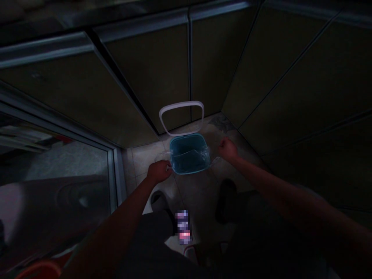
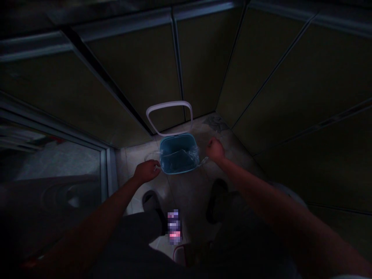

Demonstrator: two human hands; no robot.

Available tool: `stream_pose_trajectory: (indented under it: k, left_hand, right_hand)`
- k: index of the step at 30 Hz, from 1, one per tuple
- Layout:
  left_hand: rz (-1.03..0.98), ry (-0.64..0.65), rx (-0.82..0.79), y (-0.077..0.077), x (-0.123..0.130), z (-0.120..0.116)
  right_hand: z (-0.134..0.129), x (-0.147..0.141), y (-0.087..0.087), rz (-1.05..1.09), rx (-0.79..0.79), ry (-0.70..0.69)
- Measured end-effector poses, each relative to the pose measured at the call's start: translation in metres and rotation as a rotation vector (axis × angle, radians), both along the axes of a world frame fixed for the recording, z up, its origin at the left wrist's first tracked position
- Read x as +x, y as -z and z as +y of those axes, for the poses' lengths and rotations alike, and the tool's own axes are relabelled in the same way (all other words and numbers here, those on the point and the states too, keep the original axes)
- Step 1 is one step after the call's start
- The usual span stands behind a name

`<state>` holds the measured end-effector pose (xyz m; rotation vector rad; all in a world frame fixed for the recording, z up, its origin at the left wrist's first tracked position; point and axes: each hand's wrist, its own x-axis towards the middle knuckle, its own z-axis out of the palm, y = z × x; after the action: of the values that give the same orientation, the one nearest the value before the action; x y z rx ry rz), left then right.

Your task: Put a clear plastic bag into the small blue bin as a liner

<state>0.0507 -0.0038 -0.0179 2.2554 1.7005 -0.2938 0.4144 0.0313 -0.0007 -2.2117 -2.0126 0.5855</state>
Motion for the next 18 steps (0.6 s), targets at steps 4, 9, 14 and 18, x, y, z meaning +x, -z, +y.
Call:
stream_pose_trajectory:
  k: [4,9,14,18]
  left_hand:
    - [-0.024,-0.094,0.109,-0.01,0.01,0.005]
    - [-0.025,-0.106,0.166,-0.012,0.011,0.019]
    - [-0.002,-0.008,0.178,-0.005,-0.001,0.036]
    - [0.023,0.027,0.189,0.002,-0.004,0.047]
  right_hand:
    - [-0.049,-0.049,-0.015,0.318,0.077,-0.061]
    - [-0.091,-0.087,-0.004,0.287,-0.176,-0.318]
    - [-0.088,-0.073,-0.005,0.074,-0.271,-0.257]
    - [-0.076,-0.048,-0.017,-0.03,-0.2,-0.183]
